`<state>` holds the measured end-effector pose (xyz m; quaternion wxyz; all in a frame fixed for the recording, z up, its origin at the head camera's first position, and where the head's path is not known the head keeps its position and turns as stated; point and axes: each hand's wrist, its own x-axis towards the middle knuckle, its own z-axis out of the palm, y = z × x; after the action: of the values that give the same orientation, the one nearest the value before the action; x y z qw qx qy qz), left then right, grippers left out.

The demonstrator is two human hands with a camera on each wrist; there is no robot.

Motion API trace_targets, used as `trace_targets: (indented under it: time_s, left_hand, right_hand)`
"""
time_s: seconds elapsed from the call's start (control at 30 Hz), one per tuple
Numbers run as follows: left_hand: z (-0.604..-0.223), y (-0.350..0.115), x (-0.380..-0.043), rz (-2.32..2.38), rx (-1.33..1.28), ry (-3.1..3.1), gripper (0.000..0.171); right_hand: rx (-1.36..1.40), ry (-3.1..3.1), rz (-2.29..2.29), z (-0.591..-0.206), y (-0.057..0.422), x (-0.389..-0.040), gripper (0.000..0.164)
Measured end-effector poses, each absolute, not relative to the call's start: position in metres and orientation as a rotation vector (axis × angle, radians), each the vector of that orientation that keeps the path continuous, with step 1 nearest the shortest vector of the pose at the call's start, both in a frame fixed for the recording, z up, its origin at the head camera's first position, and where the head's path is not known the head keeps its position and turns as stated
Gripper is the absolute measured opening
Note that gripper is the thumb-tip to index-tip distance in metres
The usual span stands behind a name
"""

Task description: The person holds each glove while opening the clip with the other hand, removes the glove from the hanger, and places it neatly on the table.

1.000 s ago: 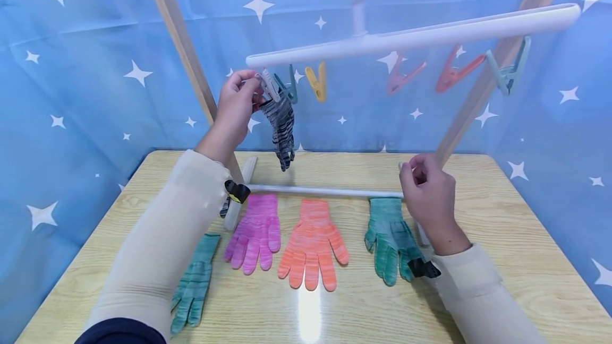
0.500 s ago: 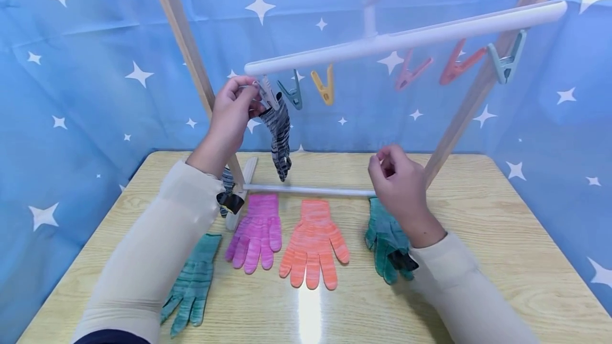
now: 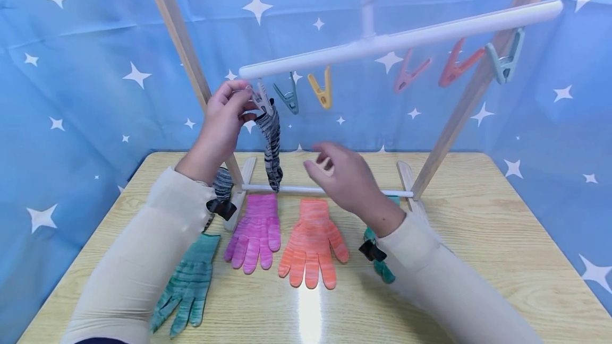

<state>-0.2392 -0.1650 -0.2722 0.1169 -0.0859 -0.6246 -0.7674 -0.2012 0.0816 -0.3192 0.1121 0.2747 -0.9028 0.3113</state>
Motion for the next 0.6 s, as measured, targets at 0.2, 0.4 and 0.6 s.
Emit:
trace_targets:
  time_s: [0.2, 0.4, 0.6]
  left_hand:
    - [-0.272, -0.167, -0.240, -2.338, -0.350, -1.782, 0.008]
    - [-0.272, -0.169, -0.239, -2.315, -0.421, -1.751, 0.012]
    - [-0.272, -0.171, -0.239, -2.328, -0.539, -1.719, 0.014]
  right_hand:
    - [0.819, -2.762, 1.163, -0.306, 0.048, -0.207, 0.062]
    - [0.791, -2.800, 1.300, -0.296, 0.020, -0.213, 0.077]
    - [0.783, -2.801, 1.263, -0.294, 0.005, -0.217, 0.081]
